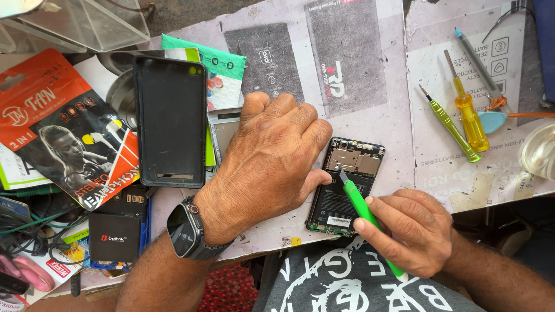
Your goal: The person disassembles a smartphone on a cluttered workbench. Using a green utility knife and screwdrivers, they pry open the casing, remove screws, and detach the battery and internal components.
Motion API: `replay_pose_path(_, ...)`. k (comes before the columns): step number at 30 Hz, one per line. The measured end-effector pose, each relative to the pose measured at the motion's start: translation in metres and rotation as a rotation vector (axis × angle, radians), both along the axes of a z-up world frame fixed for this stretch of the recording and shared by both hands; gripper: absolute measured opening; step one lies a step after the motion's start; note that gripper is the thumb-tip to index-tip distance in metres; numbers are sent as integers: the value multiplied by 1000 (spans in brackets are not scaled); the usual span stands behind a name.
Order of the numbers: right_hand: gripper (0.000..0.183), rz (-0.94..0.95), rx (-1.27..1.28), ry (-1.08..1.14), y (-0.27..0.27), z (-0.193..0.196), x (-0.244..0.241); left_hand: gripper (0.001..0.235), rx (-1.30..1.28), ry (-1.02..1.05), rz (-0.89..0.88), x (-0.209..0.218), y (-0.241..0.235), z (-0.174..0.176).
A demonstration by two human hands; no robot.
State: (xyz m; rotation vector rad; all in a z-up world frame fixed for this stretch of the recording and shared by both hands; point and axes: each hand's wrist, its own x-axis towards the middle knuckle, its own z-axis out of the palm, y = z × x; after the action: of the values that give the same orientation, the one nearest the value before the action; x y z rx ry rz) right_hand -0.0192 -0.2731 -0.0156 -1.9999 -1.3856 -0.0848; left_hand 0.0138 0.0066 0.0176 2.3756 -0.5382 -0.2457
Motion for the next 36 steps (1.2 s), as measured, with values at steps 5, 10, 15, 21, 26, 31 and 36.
replay_pose_path(5, 29, -54, 46, 77, -2, 0, 0, 50, 16, 1, -9, 1, 1, 1)
replay_pose_path(10, 38, -85, 81, 71, -1, -2, -2, 50, 19, 16, -9, 0, 0, 0)
replay_pose_path(15, 41, -85, 78, 91, -3, -1, -3, 53, -3, -12, -2, -1, 1, -1)
replay_pose_path(21, 43, -101, 81, 83, -4, -2, -5, 51, -8, -3, 6, -2, 1, -3)
replay_pose_path(26, 43, -109, 57, 86, -5, -2, -6, 52, -30, -21, 12, -3, 2, -4)
replay_pose_path(31, 40, -92, 33, 92, -5, 0, -8, 51, -31, -39, 22, -5, 1, -6)
replay_pose_path(36, 38, -70, 49, 78, -7, -1, -6, 48, -26, -59, 22, -6, 0, -9)
